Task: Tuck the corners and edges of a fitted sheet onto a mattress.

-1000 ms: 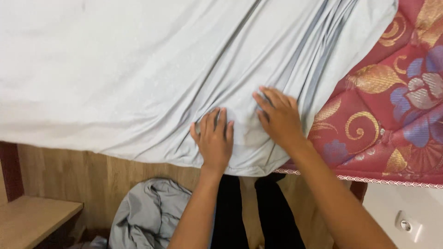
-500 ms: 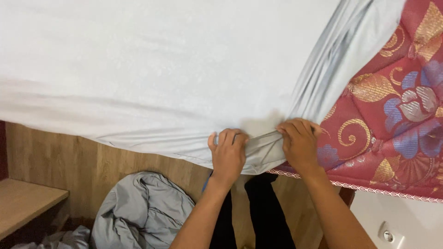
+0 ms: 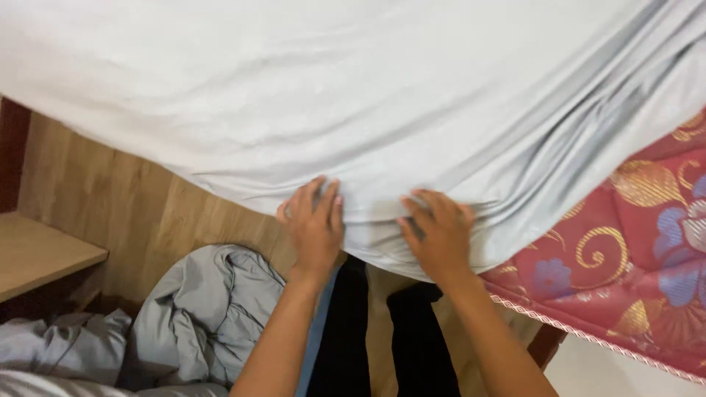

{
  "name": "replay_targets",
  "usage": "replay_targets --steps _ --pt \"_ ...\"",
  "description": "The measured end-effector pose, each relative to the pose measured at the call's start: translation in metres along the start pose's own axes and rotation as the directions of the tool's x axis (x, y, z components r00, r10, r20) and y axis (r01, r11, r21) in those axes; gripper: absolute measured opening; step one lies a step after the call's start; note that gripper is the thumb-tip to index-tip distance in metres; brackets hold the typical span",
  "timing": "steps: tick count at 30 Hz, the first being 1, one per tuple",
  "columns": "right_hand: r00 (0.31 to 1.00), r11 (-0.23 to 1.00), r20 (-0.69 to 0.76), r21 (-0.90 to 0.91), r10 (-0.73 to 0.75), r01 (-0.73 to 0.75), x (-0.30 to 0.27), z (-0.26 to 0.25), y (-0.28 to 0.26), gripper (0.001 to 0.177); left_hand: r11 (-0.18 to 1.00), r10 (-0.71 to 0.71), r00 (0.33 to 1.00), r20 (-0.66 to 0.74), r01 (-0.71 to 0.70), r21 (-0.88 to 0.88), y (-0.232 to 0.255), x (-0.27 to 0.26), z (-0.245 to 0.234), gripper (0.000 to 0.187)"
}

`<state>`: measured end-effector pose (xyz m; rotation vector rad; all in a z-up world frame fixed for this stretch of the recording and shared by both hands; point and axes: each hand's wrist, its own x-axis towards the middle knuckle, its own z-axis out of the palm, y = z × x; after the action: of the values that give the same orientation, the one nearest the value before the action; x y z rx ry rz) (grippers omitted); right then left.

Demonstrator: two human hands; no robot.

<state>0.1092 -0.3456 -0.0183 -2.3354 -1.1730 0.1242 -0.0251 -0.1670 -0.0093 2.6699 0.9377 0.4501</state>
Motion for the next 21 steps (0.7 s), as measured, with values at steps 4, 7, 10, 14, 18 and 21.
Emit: replay_targets --steps 4,7,10,14,18,21 --pt "0.976 0.987 0.156 0.077 -0.149 0.139 0.026 0.017 -0.043 0.05 0.991 -0.106 0.992 -0.062 0.11 0.074 -0.045 -0.015 -0.006 0.031" --pt "0.965 0.981 0.19 0.098 -0.181 0.165 0.033 0.031 -0.06 0.049 0.989 -0.126 0.992 -0.032 0.128 0.078 -0.065 -0.027 -0.012 0.032" --pt "0.974 0.986 0.178 0.109 -0.141 0.123 0.037 0.044 -0.066 0.042 0.992 -0.116 0.993 -0.014 0.117 0.051 -0.071 -0.027 -0.013 0.033" --pt "0.993 0.984 0.063 0.151 -0.101 0.091 0.047 0.05 -0.068 0.016 0.986 -0.168 0.986 -0.016 0.168 0.001 -0.068 -0.016 -0.018 0.02" --pt "0.993 0.992 0.104 0.119 -0.06 0.047 0.044 0.048 -0.071 0.005 0.988 -0.144 0.989 0.041 0.146 -0.053 -0.079 -0.022 -0.014 0.011" --pt "0.984 0.994 0.178 0.11 -0.02 0.001 0.013 0.056 -0.067 0.016 0.992 -0.077 0.996 0.05 0.081 -0.1 -0.082 -0.039 -0.028 0.008"
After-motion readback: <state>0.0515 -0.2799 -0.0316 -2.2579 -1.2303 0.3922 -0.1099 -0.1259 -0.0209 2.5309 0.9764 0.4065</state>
